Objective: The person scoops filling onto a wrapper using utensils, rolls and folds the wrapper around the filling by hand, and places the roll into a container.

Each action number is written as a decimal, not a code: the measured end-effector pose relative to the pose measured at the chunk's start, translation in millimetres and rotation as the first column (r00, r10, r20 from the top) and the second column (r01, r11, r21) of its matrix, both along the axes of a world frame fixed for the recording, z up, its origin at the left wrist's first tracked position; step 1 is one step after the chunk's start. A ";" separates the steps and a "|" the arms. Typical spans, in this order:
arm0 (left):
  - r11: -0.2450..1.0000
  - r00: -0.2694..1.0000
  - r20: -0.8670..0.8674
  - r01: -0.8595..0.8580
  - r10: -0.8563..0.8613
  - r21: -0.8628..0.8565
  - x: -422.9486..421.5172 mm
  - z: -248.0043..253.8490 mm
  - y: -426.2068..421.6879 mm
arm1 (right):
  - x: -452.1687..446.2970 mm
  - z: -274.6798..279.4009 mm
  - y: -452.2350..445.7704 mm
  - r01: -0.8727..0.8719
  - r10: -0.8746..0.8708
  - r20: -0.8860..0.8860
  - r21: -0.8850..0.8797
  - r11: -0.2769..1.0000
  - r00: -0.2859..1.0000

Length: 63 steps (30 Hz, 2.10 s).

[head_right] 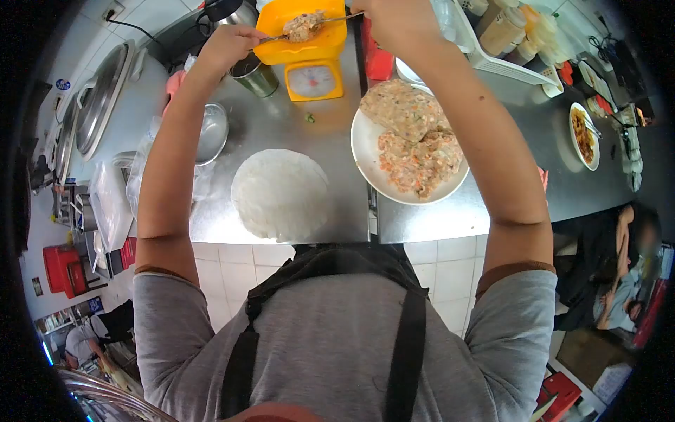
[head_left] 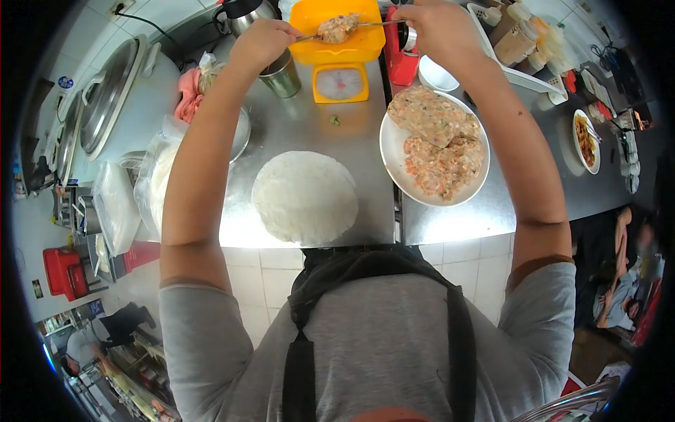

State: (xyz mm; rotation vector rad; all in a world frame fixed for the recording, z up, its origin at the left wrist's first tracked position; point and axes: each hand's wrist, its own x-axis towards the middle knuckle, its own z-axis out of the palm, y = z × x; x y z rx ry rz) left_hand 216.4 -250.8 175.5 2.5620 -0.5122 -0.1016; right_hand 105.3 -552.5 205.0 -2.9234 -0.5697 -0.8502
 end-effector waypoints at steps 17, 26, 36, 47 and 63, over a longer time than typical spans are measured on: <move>0.862 0.869 -0.414 0.028 -0.271 -0.506 -186.1 -54.7 159.0 | -217.4 -96.0 103.8 0.211 0.077 -0.393 0.636 0.743 0.916; 0.984 0.980 0.165 0.130 -0.109 -0.121 -267.4 -142.3 201.5 | -290.0 -160.7 150.0 0.395 -0.094 -0.483 0.571 0.720 0.870; 0.961 0.896 0.387 0.267 -0.217 -0.079 -277.4 -147.2 210.2 | -293.6 -178.0 191.9 0.332 -0.222 -0.307 0.379 0.864 0.926; 0.955 0.907 0.374 0.262 -0.195 -0.138 -276.9 -133.1 222.2 | -305.0 -168.5 205.3 0.281 -0.243 -0.148 0.358 0.890 0.959; 0.953 0.878 0.385 0.303 -0.283 0.011 -269.2 -132.8 205.0 | -302.6 -180.3 211.4 0.360 -0.293 -0.230 0.352 0.864 0.928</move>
